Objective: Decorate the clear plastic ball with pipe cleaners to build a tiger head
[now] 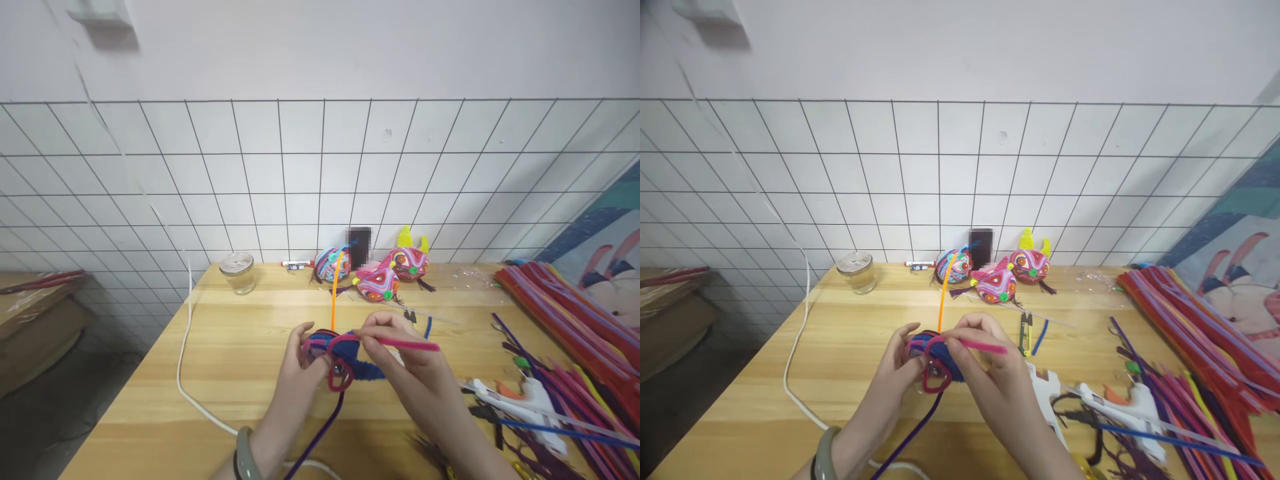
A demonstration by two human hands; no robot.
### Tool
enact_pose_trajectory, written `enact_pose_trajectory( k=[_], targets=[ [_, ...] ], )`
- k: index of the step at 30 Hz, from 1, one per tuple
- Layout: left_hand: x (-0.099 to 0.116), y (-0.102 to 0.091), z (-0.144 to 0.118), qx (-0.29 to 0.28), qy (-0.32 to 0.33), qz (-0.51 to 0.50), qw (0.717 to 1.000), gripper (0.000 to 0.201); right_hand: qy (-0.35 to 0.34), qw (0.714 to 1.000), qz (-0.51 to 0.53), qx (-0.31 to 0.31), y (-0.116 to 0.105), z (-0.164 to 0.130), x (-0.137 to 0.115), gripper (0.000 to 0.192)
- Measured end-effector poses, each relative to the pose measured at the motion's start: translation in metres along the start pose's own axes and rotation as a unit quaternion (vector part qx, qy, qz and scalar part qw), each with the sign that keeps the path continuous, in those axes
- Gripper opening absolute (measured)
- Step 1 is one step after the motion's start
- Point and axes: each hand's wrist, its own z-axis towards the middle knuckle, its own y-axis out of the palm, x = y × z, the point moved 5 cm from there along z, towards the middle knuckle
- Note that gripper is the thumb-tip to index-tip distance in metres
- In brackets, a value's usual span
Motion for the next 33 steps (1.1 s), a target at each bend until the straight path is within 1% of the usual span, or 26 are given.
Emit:
enact_pose_trajectory(
  k=[3, 6, 9, 13, 17, 20, 22, 25, 28, 30, 32, 33],
  targets=[
    [-0.001, -0.005, 0.002, 0.01, -0.027, -0.031, 0.999, 0.054, -0.002, 1.0, -0.008, -0.019, 0.003, -0.002, -0.003, 0.017],
    [0.001, -0.005, 0.002, 0.006, -0.029, -0.052, 0.998, 0.049, -0.012, 0.999, -0.007, -0.039, 0.008, -0.003, -0.009, 0.018],
    [0.004, -0.003, 0.001, -0.011, -0.021, -0.061, 0.998, 0.038, -0.016, 0.999, -0.026, -0.025, 0.009, -0.004, -0.011, 0.021],
    [0.006, 0.0, 0.001, -0.024, -0.024, -0.067, 0.997, 0.029, 0.0, 0.999, -0.053, 0.005, 0.009, -0.005, -0.006, 0.031],
    [0.005, -0.002, 0.003, -0.027, -0.019, -0.071, 0.997, 0.026, 0.018, 0.997, -0.068, 0.014, 0.005, -0.005, -0.003, 0.027],
    [0.004, -0.004, 0.005, -0.039, -0.01, -0.087, 0.995, 0.025, 0.047, 0.995, -0.075, 0.037, -0.008, -0.006, -0.001, 0.027],
    [0.005, -0.007, 0.007, -0.041, -0.01, -0.104, 0.994, 0.023, 0.072, 0.993, -0.076, 0.057, -0.022, -0.007, 0.0, 0.029],
    [0.007, -0.01, 0.009, -0.036, -0.015, -0.131, 0.991, 0.017, 0.095, 0.985, -0.11, 0.087, -0.049, -0.012, -0.002, 0.031],
    [0.008, -0.01, 0.01, -0.045, -0.045, -0.171, 0.983, 0.015, 0.113, 0.972, -0.173, 0.108, -0.079, -0.02, 0.0, 0.032],
    [0.007, -0.011, 0.01, -0.046, -0.068, -0.197, 0.977, 0.013, 0.136, 0.964, -0.201, 0.105, -0.095, -0.031, 0.008, 0.031],
    [0.008, -0.012, 0.01, -0.044, -0.078, -0.216, 0.972, 0.011, 0.183, 0.957, -0.209, 0.076, -0.106, -0.046, 0.026, 0.032],
    [0.008, -0.012, 0.01, -0.044, -0.081, -0.224, 0.97, 0.011, 0.211, 0.955, -0.204, 0.049, -0.108, -0.056, 0.039, 0.032]
  ],
)
